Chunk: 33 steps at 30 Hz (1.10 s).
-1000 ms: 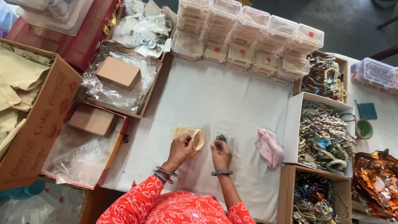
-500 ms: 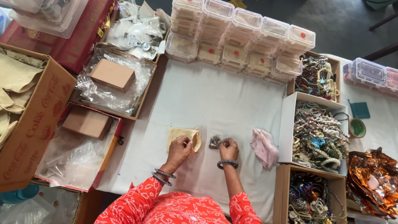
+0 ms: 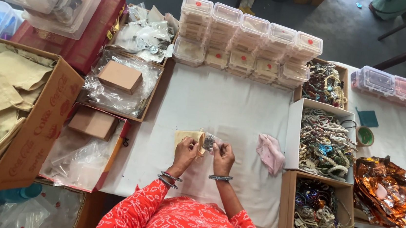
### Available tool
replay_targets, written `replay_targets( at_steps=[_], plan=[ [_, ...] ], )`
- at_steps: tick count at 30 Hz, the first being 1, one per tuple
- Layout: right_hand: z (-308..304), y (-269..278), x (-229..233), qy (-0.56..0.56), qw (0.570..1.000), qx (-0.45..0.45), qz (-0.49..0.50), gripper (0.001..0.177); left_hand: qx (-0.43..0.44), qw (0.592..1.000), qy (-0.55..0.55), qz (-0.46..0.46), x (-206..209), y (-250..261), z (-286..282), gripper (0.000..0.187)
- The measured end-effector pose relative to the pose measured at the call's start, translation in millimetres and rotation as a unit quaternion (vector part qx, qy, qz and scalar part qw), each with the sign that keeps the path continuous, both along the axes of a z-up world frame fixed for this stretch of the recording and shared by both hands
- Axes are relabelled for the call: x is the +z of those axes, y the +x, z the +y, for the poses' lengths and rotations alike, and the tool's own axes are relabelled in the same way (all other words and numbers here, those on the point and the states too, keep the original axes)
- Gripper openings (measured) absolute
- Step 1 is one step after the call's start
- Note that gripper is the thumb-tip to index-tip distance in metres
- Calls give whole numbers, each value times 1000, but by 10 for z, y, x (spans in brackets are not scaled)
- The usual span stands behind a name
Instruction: The person picks up a small jewelry item and places it into a clear plastic container. They then retrieve a small beige cloth pouch, place the container inside, and tie the pouch closed. Finally, they wipe the exterior of the container with a pink cloth before placing it into a larger box.
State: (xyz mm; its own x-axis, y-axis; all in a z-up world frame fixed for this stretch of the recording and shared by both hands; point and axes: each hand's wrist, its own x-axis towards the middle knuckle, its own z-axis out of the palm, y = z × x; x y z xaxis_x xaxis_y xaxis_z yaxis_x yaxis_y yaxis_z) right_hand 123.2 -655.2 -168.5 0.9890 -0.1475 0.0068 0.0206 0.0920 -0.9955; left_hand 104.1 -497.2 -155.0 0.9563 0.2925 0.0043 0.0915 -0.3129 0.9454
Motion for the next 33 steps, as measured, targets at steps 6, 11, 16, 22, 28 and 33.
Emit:
replay_targets(
  at_steps=[6, 11, 16, 22, 28, 33],
  plan=[
    [120, -145, 202, -135, 990, 2, 39, 16, 3, 1000, 13, -17, 54, -39, -11, 13],
    [158, 10, 219, -228, 973, 19, 35, 18, -6, 998, 37, -52, 233, -119, -40, 11],
    [145, 33, -1, -139, 988, -6, 71, 16, -23, 999, 25, -11, 493, -188, -60, 11],
    [151, 8, -129, -174, 983, 8, 52, 18, -30, 999, 25, -37, 546, -172, -75, 10],
    [161, 63, -112, -30, 980, 19, 194, 16, -27, 999, 7, -34, 485, -195, -85, 10],
    [71, 65, -218, -246, 954, 96, 140, 17, -32, 999, 7, -3, 551, -208, -74, 12]
  ],
)
